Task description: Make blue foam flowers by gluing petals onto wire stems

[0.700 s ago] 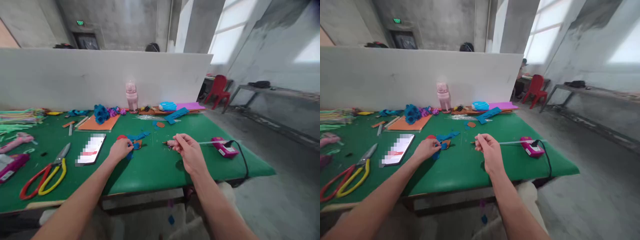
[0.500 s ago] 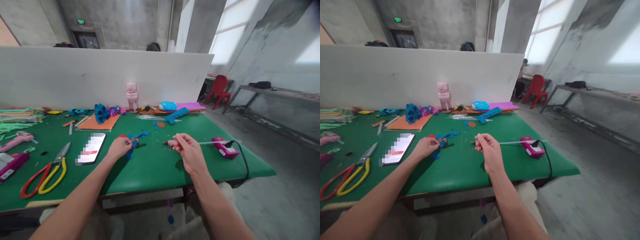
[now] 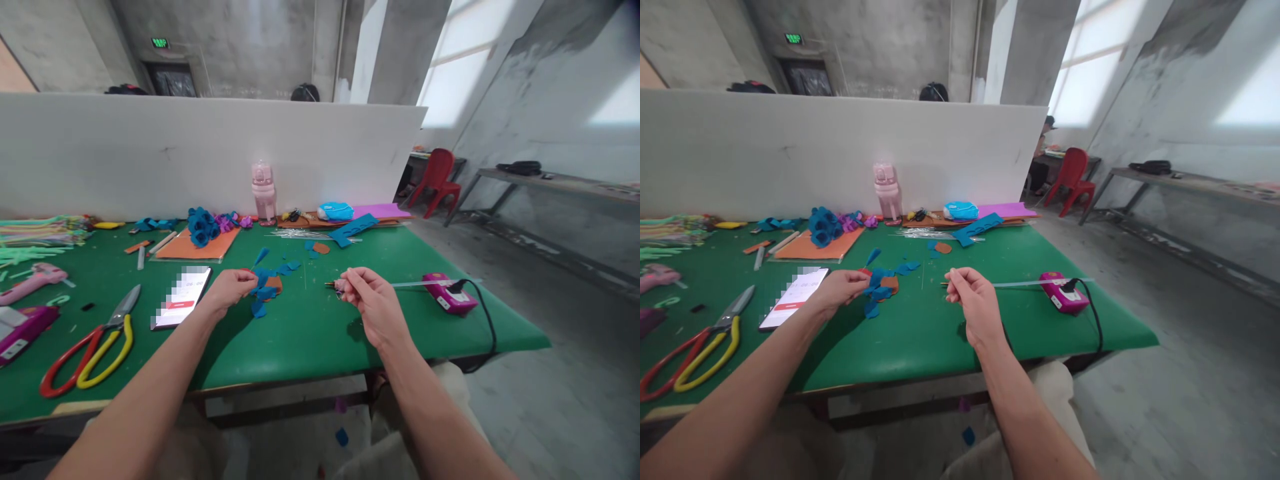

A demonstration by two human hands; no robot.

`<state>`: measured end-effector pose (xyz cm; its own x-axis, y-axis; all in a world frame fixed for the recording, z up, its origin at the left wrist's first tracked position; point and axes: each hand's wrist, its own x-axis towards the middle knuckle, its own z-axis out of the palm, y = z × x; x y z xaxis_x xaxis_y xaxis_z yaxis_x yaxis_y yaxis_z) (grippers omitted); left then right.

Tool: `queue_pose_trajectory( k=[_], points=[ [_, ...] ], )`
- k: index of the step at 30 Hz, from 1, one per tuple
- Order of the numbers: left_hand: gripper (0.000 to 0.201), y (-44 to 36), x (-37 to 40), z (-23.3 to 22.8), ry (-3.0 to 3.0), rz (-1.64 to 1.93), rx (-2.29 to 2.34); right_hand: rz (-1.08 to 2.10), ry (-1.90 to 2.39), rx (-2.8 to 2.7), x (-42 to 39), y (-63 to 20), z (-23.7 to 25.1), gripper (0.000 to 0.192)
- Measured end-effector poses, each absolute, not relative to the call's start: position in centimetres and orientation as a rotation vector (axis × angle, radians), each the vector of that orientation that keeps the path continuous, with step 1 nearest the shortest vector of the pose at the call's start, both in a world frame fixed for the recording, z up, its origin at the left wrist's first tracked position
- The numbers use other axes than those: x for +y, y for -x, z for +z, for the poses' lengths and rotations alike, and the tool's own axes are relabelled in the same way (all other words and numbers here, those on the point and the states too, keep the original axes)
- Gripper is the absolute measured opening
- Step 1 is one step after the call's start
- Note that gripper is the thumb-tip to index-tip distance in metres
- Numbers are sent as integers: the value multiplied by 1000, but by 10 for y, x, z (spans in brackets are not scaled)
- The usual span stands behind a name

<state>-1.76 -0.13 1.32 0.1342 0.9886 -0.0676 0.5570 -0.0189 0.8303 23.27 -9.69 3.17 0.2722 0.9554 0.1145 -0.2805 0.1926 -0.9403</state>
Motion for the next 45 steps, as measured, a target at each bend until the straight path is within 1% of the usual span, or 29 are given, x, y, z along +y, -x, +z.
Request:
queue_pose_trajectory(
  k=[5,11,14,18,22,25,28,29,30,32,33,35,38,40,42,45],
  points=[
    [23,23,3,9,-1494,733,1451,1041,989,-886,-97,-230,32,21],
    [21,19,-2,16,-1827,692,1716,1055,988,-893,-96,-230,31,21],
    [21,16,-3,19,-1974,621,1778,1056,994,-892,-96,-231,32,20],
    [22,16,-3,19,-2012,558,1769,1054,997,-902,-96,-231,32,21],
    [22,16,-3,19,-1954,607,1769,1052,1009,-908,-96,-231,33,21],
    [24,13,-9,25,-1842,704,1709,1016,1044,-954,-98,-228,35,21],
    [24,4,-22,34,-1711,692,1468,917,1137,-1170,-101,-222,34,16],
    [24,1,-28,37,-1675,639,1365,898,1166,-1262,-102,-218,32,18],
    [24,-3,-33,40,-1641,561,1262,906,1182,-1346,-103,-215,29,25],
    [24,-11,-44,42,-1575,458,1136,1040,1176,-1443,-105,-209,23,40],
    [23,-15,-48,41,-1569,411,1091,1130,1160,-1467,-105,-206,20,44],
    [22,-21,-54,39,-1561,359,1038,1233,1141,-1516,-105,-202,16,40],
    [20,-26,-57,35,-1544,342,1039,1107,1186,-1591,-105,-200,13,16],
    [22,-27,-57,33,-1513,364,1049,1063,1207,-1573,-104,-199,13,7],
    [27,-29,-58,32,-1459,429,1034,1138,1183,-1450,-103,-197,14,8],
    [32,-34,-60,30,-1415,547,993,1253,1112,-1159,-102,-194,13,14]
  ],
)
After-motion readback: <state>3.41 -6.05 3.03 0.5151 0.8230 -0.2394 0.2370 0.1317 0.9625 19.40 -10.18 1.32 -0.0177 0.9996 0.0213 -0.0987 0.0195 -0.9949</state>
